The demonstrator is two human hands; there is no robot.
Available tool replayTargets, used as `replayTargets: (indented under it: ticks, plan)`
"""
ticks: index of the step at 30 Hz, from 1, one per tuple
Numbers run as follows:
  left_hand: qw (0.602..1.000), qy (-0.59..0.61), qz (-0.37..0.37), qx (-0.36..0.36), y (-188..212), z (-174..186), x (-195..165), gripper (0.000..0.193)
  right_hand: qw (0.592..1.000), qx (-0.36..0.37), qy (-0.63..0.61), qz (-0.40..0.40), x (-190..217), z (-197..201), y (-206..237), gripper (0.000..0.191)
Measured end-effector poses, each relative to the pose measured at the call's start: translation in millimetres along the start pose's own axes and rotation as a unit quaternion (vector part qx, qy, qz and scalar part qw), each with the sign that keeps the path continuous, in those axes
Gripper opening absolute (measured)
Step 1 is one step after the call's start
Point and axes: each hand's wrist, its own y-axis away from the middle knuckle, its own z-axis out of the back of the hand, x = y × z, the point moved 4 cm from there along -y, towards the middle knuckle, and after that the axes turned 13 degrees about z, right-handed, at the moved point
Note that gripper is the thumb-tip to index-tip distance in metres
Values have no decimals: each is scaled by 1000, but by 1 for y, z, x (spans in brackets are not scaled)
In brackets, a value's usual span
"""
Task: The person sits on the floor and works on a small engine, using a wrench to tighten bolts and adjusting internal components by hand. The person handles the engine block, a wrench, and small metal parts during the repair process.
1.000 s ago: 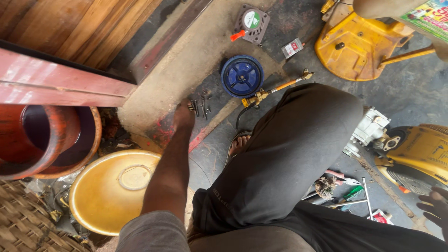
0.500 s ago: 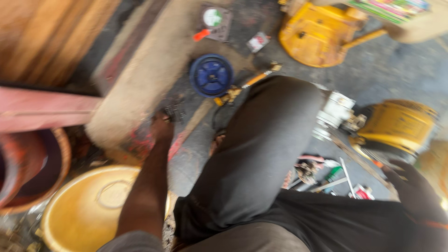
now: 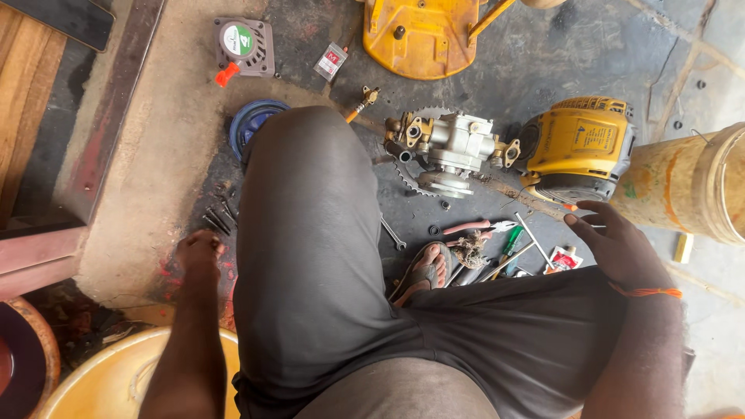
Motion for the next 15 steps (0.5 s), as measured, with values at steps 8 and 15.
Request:
replayTargets:
  ticks: [8,15]
  plan:
    - [891,192,140,386,41,34,-12,11,1000,3,-11,16,-8,-3,-8,62]
    - [774,257,294,499,56,-6,4,37,993,9,-87,82,-93,-20,-35,57]
